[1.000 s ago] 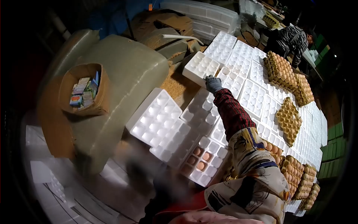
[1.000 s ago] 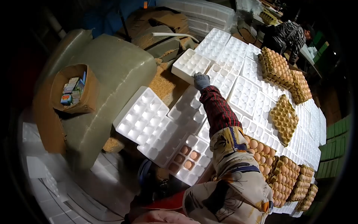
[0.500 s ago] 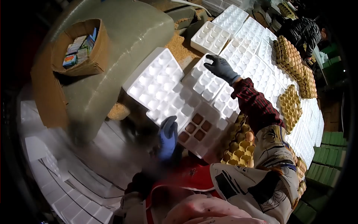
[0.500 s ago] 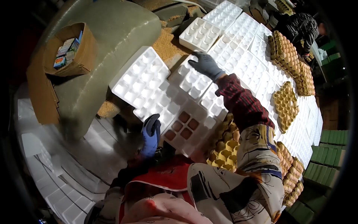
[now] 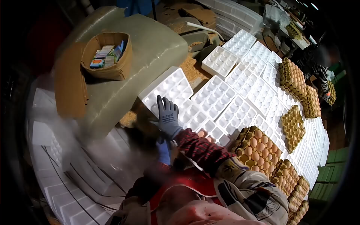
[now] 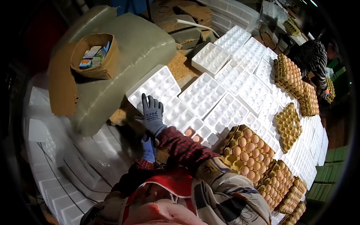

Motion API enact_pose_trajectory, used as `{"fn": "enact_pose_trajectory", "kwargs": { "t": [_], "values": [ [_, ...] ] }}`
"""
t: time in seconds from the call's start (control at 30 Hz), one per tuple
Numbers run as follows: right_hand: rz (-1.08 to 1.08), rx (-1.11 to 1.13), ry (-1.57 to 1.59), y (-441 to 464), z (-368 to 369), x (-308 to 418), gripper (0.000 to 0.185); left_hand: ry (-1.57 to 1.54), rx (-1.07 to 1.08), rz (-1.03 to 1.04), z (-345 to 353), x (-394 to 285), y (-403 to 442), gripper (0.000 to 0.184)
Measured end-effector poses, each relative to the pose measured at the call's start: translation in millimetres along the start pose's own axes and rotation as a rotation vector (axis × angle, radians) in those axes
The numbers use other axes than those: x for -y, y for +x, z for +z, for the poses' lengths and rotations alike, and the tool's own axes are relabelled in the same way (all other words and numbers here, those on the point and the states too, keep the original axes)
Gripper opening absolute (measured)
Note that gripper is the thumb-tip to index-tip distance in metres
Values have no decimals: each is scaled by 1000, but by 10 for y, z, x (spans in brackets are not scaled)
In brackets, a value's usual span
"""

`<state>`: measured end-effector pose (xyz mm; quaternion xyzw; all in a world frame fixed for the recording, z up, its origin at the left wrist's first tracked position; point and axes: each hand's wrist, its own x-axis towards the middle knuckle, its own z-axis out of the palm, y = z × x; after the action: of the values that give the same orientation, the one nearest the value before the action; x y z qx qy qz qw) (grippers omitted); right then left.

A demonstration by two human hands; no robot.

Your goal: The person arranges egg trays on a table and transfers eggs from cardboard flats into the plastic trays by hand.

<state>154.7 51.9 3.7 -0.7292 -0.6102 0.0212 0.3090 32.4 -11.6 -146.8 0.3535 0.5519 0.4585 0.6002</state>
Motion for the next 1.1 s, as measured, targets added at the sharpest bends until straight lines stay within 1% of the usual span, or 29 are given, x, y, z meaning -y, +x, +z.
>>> {"fn": "enact_pose_trajectory", "kwargs": {
  "t": [0.03,0.07,0.1,0.17,0.2,0.23,0.27,0.3,0.33,0.4,0.43,0.5,0.53,0.57,0.63,0.67,0.7,0.73,0.77,0.8,0.83,0.9,0.97,1.03,1.07,1.1],
  "values": [
    [32,-58,-16,10,113,29,112,111,-175,62,26,-24,68,17],
    [71,-43,26,16,156,4,108,-305,6,-14,228,-535,-243,17],
    [123,17,92,49,167,-17,101,-300,14,-7,229,-579,-163,17],
    [64,-12,159,56,189,-99,85,-132,-76,81,102,-658,-70,27],
    [70,-14,150,67,173,-169,85,-116,-3,68,24,-708,-5,38],
    [34,-90,174,98,156,-241,77,232,-84,422,-18,-533,224,42],
    [-2,-164,200,116,135,-309,70,267,-53,379,-167,-386,376,44],
    [4,-312,244,154,-38,-323,59,302,-19,340,-154,-498,416,46],
    [14,-342,271,204,-149,-389,59,300,-6,344,-93,-596,450,46],
    [23,-403,281,335,-298,-560,59,718,92,422,72,-745,517,53],
    [14,-428,249,437,-273,-690,59,717,104,427,184,-789,574,53],
    [103,-309,203,606,-222,-934,59,1080,236,619,436,-871,681,64],
    [72,-265,133,649,-156,-1071,58,1194,226,480,532,-890,712,70],
    [75,-208,93,685,-84,-1193,56,1195,236,493,592,-893,765,70],
    [83,-133,35,807,-141,-1257,52,1410,347,200,630,-610,1032,77],
    [79,-138,32,890,-189,-1255,52,1464,343,290,639,-517,1030,79],
    [89,-52,-37,925,-258,-1208,50,1519,332,383,650,-428,1025,81],
    [98,35,-104,965,-232,-1235,48,1530,326,285,717,-564,888,81],
    [93,196,-218,1051,-208,-1313,45,1538,318,189,771,-714,774,80],
    [107,220,-210,1047,-249,-1303,43,1515,360,248,760,-718,775,80],
    [122,240,-202,1054,-262,-1298,42,1515,358,248,695,-600,833,80],
    [122,243,-211,1174,-227,-1306,40,1497,296,422,680,-472,893,77],
    [137,267,-212,1234,-76,-1340,39,1500,319,371,658,-428,911,76],
    [157,399,-248,1415,23,-1355,30,1510,347,318,703,-550,865,76],
    [150,449,-260,1480,40,-1364,37,1499,377,281,727,-622,836,75],
    [164,456,-270,1527,99,-1394,39,1486,408,247,740,-667,796,74]
  ]
}}
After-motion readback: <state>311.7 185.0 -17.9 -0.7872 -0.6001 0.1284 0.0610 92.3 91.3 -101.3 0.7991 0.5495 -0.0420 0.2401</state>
